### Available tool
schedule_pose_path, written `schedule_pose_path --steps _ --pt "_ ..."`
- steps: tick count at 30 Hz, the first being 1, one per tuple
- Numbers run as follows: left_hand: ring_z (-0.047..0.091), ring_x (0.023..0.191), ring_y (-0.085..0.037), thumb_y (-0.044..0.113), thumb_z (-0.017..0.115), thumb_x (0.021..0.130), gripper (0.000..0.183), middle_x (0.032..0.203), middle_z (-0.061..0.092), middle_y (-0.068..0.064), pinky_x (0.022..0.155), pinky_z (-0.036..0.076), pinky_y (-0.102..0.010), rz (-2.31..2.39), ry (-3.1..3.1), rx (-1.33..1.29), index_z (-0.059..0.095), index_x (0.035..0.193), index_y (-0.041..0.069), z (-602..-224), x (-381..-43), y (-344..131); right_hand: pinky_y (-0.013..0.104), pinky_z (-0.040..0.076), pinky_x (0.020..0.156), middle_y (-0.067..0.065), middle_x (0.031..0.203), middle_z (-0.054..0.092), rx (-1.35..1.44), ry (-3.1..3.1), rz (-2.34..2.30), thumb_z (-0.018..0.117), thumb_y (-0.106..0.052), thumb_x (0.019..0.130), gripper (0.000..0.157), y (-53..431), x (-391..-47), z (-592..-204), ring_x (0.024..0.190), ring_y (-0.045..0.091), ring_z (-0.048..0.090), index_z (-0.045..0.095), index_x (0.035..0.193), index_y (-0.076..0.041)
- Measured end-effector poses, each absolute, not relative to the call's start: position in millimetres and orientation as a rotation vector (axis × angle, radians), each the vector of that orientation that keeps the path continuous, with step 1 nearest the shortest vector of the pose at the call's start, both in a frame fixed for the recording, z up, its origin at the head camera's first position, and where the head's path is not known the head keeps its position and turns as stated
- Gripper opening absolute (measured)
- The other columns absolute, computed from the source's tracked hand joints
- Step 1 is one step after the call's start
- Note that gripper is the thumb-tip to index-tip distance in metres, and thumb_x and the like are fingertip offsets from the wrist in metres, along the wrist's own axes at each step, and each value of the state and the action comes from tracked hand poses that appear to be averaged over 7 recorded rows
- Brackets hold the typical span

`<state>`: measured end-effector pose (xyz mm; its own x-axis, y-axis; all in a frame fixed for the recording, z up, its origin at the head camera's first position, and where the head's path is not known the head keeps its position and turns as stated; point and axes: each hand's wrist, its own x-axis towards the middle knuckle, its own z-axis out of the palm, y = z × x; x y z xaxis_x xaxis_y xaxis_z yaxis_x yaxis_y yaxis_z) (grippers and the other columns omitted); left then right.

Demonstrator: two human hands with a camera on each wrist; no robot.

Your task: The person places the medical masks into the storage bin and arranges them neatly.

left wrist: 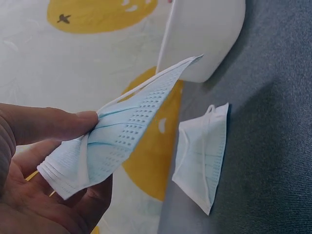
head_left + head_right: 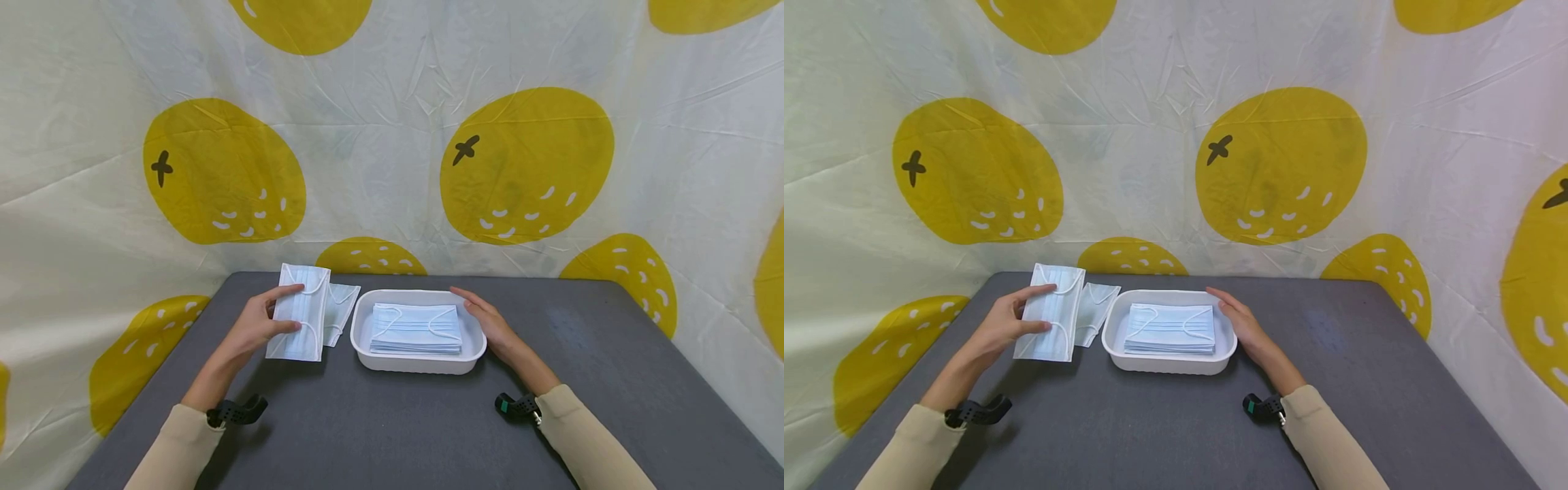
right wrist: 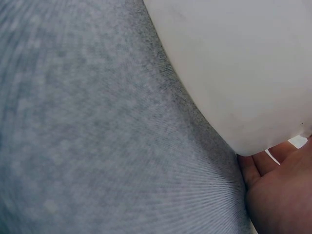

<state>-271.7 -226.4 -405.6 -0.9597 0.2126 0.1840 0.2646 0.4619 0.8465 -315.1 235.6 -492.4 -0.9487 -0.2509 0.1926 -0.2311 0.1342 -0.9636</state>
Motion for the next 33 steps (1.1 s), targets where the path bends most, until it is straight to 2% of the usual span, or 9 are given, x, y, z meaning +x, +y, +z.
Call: schedule_pose_path --steps 8,14,21,33 --pt "0.063 0.097 -0.030 0.002 0.079 0.086 0.071 0.142 0.052 -0.026 0.076 0.057 -0.027 -1.571 -2.619 -0.451 0.053 0.151 0.011 -404.0 -269.1 -223.5 0.053 0.025 0.124 0.018 0.166 0.037 -0.493 2.359 -1.995 0.036 -0.025 0.114 0.048 235.7 -314.5 -493.8 0.152 0.035 0.033 0.041 0.158 -0.009" --pt "0.064 0.096 -0.029 0.003 0.079 0.086 0.071 0.142 0.052 -0.026 0.075 0.057 -0.028 -1.573 -2.624 -0.443 0.053 0.152 0.012 -401.3 -268.2 -220.9 0.051 0.026 0.124 0.018 0.166 0.036 -0.499 2.361 -1.996 0.037 -0.026 0.113 0.049 236.0 -314.2 -493.0 0.151 0.034 0.033 0.039 0.159 -0.007" --pt "0.064 0.094 -0.029 0.001 0.078 0.085 0.071 0.141 0.053 -0.026 0.075 0.057 -0.028 -1.560 -2.614 -0.444 0.054 0.151 0.012 -401.6 -267.6 -217.4 0.055 0.023 0.125 0.019 0.166 0.035 -0.501 2.364 -1.994 0.036 -0.024 0.114 0.049 236.1 -313.5 -491.9 0.153 0.036 0.031 0.039 0.159 -0.006" --pt "0.061 0.100 -0.030 0.002 0.079 0.085 0.071 0.144 0.052 -0.024 0.077 0.056 -0.027 -1.573 -2.618 -0.436 0.054 0.151 0.013 -399.6 -264.5 -205.7 0.051 0.025 0.124 0.018 0.167 0.034 -0.496 2.338 -2.005 0.036 -0.023 0.113 0.049 235.9 -314.0 -491.0 0.153 0.035 0.032 0.038 0.159 -0.006"
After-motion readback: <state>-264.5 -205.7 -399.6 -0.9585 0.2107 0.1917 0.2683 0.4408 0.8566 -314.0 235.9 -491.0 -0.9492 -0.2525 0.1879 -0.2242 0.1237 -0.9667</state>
